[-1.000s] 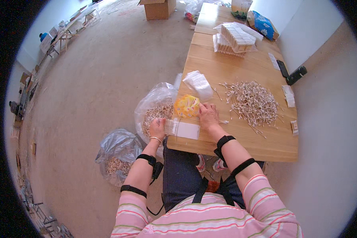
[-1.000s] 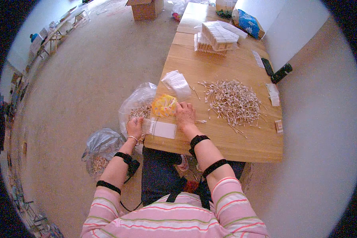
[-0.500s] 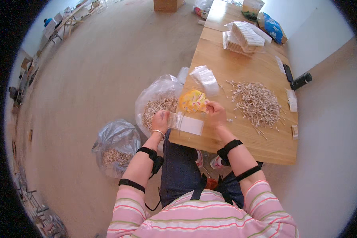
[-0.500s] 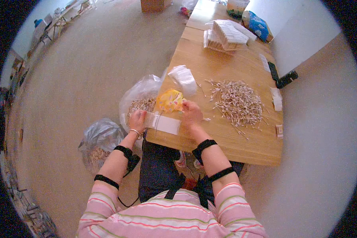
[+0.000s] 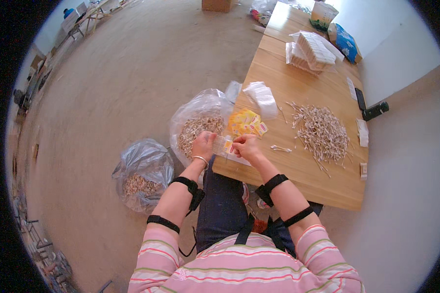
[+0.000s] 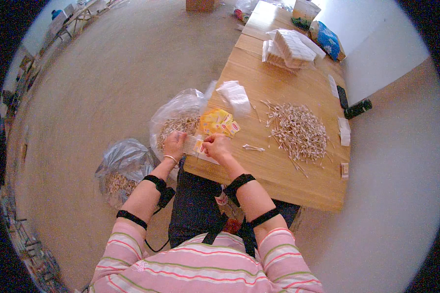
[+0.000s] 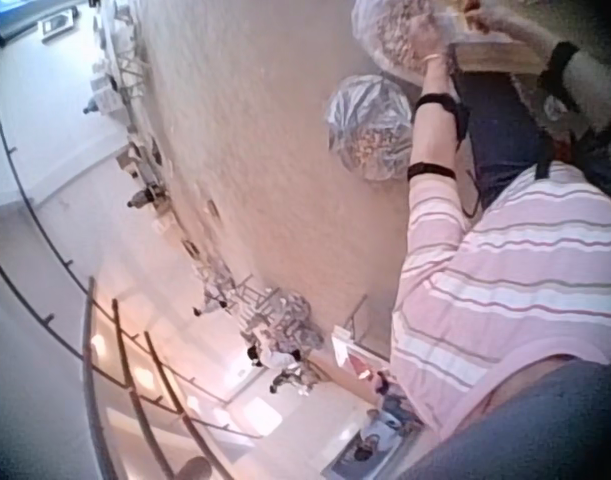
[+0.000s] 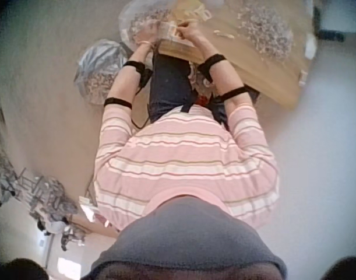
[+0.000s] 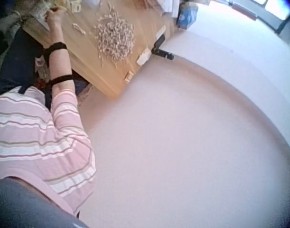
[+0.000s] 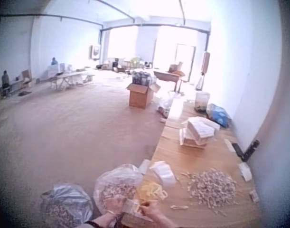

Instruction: The person is seen picking up cotton swabs from a pile and placing them neatly on a white paper on a table.

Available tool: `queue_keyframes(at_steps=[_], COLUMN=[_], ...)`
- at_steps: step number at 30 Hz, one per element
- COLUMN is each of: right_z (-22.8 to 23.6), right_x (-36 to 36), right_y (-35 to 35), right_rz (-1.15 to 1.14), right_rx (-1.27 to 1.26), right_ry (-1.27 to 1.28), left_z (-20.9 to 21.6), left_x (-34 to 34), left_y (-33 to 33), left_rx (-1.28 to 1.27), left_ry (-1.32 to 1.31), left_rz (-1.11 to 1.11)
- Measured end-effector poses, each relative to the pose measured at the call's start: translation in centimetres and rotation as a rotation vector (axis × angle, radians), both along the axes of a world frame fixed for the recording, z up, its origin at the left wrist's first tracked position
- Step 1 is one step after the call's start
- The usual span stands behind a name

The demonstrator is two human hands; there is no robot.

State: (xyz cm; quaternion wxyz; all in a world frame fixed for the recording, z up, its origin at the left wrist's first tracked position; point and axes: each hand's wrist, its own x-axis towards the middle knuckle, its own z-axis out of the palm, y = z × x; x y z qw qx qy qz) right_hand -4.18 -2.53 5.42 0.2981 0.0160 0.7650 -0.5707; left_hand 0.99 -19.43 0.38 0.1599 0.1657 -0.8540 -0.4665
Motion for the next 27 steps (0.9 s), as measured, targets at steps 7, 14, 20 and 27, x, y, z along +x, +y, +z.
queue_keyframes(at_steps=[7,14,20,27], right_z=[-0.3,-2.4,-2.2,0.1], right_x=[0.1,0.1,0.9,2.8], right_y=[-1.7,-3.2,-4.3,-2.4], right_rz=[0.002,0.024,0.060,0.007], right_rx=[0.058,0.052,0.267,0.340], right_ry=[0.053,0.245,0.575,0.769], left_z=[0.6,0.6,0.2,-0.6], left_x=[0.3,0.0,-0.1,0.2], left_y=[-0.1,0.3,0.3,-0.4], left_rx=[0.047,0.033,0.048,0.021], left_ry=[0.010,0.004,-0.017,-0.024], left_rz=[0.002,0.011,-0.026,-0.035])
